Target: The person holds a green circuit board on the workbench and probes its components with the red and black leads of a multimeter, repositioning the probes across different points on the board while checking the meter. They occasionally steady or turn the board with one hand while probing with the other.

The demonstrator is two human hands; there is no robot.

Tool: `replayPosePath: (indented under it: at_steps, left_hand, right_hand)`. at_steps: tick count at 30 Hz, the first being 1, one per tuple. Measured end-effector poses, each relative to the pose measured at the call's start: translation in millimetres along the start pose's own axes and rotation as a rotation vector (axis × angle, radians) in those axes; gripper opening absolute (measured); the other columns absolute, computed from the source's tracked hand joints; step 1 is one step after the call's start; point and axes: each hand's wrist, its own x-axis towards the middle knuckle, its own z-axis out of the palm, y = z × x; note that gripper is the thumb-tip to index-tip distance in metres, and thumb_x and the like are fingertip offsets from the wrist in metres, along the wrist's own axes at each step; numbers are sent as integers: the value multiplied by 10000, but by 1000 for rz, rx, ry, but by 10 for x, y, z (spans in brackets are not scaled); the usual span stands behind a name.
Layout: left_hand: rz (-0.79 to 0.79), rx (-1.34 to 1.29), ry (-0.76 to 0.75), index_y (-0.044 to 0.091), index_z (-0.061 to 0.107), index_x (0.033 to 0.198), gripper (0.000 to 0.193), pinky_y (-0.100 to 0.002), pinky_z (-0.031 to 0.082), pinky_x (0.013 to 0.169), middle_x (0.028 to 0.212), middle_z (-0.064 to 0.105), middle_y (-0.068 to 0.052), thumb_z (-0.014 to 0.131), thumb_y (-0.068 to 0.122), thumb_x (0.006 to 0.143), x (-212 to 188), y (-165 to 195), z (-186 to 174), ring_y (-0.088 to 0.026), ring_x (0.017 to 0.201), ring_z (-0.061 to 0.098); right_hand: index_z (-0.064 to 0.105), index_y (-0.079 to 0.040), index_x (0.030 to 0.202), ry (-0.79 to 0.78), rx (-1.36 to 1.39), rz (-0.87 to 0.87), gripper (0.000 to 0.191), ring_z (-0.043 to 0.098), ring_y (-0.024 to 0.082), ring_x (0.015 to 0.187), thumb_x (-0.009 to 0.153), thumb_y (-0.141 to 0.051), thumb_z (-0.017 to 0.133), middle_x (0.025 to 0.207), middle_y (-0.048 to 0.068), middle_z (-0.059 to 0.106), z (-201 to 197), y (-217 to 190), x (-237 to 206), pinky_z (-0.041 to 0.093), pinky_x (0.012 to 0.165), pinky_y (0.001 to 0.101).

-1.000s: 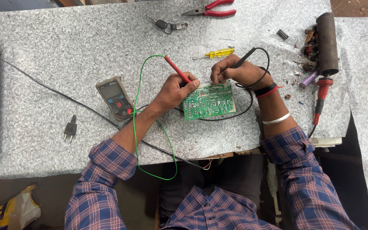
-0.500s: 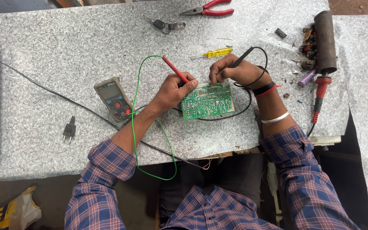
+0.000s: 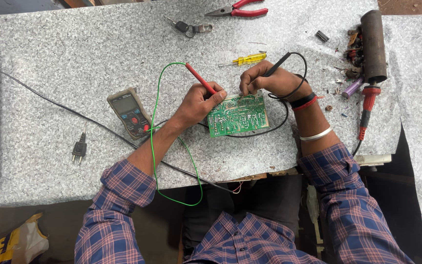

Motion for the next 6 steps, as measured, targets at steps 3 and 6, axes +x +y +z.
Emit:
replayPosePath:
  at_steps: [3,6]
  left_hand:
    - [1,16,4,34,709,954,222,-246,414,633,743,552,74,667,244,1012,11,-1,-5,-35,705,474]
    - [-2,1,-1,33,706,963,231,-244,413,636,753,549,78,665,254,1018,3,-6,-5,-35,711,472]
  right_hand:
    - [737,-10,886,-6,7,-14,263,577,111,762,788,-172,554,826,18,688,0,-27,3,480,712,275]
    - [737,-9,884,13,-4,30,245,586,111,788,798,-171,573,836,23,693,24,-73,-2,481,738,275]
